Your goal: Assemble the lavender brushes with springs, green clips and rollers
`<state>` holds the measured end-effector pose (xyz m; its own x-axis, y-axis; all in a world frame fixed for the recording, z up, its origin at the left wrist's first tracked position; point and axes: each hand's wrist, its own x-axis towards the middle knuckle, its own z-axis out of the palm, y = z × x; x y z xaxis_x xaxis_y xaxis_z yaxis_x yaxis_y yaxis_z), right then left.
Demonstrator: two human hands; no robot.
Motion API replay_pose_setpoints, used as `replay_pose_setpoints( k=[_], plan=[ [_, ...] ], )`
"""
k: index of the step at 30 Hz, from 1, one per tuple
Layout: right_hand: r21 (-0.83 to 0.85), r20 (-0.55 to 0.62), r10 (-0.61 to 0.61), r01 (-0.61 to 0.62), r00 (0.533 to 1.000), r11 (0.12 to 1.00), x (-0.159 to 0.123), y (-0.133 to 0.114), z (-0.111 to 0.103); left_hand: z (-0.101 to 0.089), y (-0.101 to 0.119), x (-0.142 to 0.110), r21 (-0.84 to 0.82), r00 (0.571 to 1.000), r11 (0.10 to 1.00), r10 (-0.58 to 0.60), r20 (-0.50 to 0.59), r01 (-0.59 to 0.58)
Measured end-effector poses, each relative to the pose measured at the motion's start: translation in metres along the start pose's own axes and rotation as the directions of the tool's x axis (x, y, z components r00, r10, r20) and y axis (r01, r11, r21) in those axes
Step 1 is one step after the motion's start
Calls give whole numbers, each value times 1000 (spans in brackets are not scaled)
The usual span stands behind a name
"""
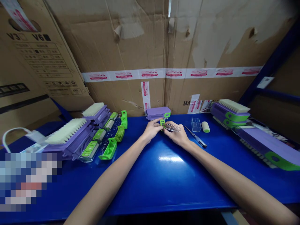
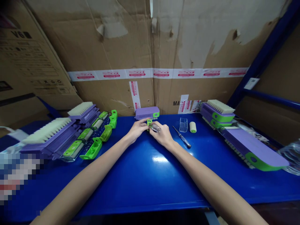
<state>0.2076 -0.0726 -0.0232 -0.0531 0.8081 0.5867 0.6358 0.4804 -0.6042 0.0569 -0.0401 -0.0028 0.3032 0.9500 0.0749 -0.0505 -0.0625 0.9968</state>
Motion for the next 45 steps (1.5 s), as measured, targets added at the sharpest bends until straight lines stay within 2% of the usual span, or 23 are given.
replay_pose_setpoints(
  k=[3, 7, 12, 14, 23, 29, 33, 37, 41, 45],
  plan=[
    [-5, -2, 17, -17, 1000, 1000, 1, -1, 1, 0, -1, -1, 36, 1000, 999, 24, 1, -24],
    [-58, 51, -9, 12, 999, 998, 3, 2, 0, -5, -3, 1, 43, 1000, 999, 9, 18, -10],
    [-70, 161, -159, 172, 974, 983, 8, 9, -6, -10, -7, 5, 14, 999, 1000, 3, 43, -4],
    [-70, 190, -185, 201, 964, 977, 9, 12, -8, -11, -8, 6, -4, 999, 1000, 4, 54, -4],
    [-38, 175, -172, 181, 969, 983, 11, 11, -9, -10, -9, 5, -22, 987, 1000, -10, 160, 14],
    [-70, 171, -126, 139, 977, 988, 11, 8, -10, -3, -8, 2, 38, 996, 998, 43, 84, -46],
    [-71, 185, -114, 129, 976, 989, 10, 5, -12, -2, -5, 1, 37, 996, 999, 18, 83, -22],
    [-80, 164, -52, 65, 985, 995, 8, 1, -11, -1, -5, 0, 30, 995, 999, 18, 99, -21],
    [-88, 138, -17, 29, 990, 996, 8, -2, -9, -1, -6, 1, 66, 996, 997, 36, 84, -42],
    [-31, 163, -33, 38, 986, 999, 9, -2, -9, -3, -8, 2, 104, 994, 991, 74, 78, -82]
  ],
)
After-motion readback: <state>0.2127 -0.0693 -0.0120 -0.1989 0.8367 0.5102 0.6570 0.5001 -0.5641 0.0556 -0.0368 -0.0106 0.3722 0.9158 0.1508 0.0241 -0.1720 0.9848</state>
